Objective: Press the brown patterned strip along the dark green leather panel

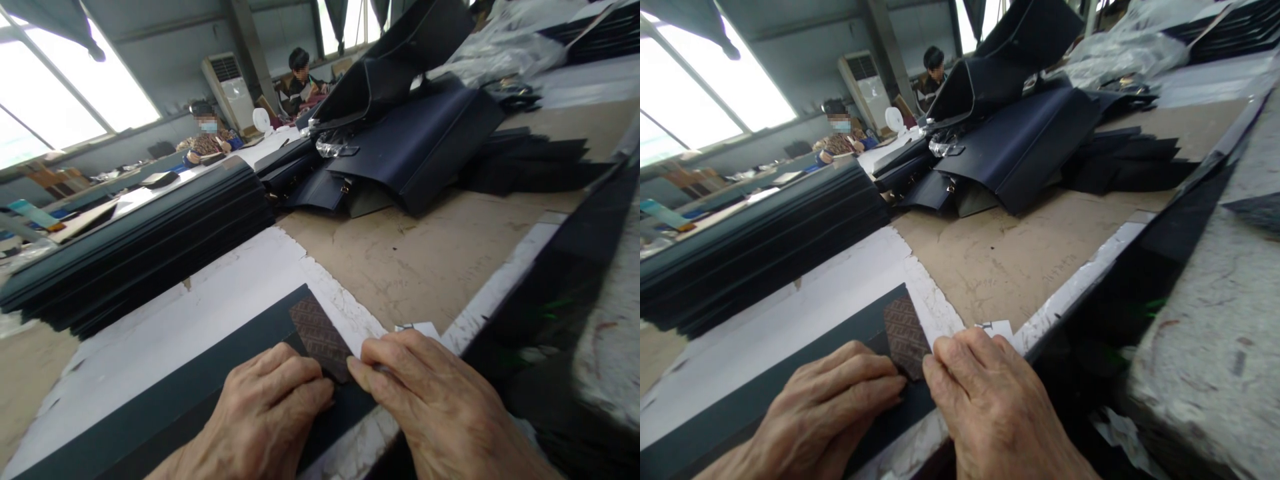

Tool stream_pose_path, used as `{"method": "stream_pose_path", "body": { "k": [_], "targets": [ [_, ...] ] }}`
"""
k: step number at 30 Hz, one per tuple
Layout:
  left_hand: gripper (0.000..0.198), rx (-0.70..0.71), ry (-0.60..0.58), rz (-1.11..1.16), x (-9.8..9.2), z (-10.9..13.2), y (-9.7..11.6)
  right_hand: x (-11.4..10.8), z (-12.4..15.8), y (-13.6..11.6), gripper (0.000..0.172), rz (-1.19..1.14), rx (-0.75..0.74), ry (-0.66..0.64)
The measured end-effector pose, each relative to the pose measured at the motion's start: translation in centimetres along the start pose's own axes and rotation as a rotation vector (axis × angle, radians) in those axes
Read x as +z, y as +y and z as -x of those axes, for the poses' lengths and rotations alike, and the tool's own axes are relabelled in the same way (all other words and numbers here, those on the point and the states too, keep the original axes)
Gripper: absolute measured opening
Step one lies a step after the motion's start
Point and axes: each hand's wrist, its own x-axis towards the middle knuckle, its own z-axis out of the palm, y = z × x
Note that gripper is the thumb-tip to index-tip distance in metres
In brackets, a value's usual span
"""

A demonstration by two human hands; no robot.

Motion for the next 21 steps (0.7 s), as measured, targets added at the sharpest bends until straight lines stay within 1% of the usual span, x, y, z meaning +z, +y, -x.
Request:
{"method": "stream_pose_path", "body": {
  "k": [4,6,8,10,16,21],
  "targets": [
    [0.019,0.016,-0.006,0.015,0.03,-0.42,-0.04,-0.47,-0.13,-0.17,0.042,0.001,-0.018,0.003],
    [0.021,0.047,-0.014,-0.072,0.01,-0.61,0.20,-0.68,-0.22,-0.34,0.041,-0.003,-0.012,0.005],
    [0.024,0.092,-0.044,-0.197,0.06,-0.69,0.40,-0.78,-0.25,-0.44,0.041,-0.007,-0.009,0.011],
    [0.025,0.115,-0.076,-0.273,0.18,-0.69,0.46,-0.76,-0.18,-0.41,0.041,-0.004,-0.001,0.008],
    [0.021,0.010,-0.153,-0.247,0.07,-0.68,0.33,-0.28,0.33,-0.05,0.041,0.009,-0.005,-0.013],
    [0.025,0.019,-0.183,-0.222,-0.34,-0.63,0.40,-0.18,0.00,-0.17,0.040,0.022,-0.033,0.029]
  ]
}}
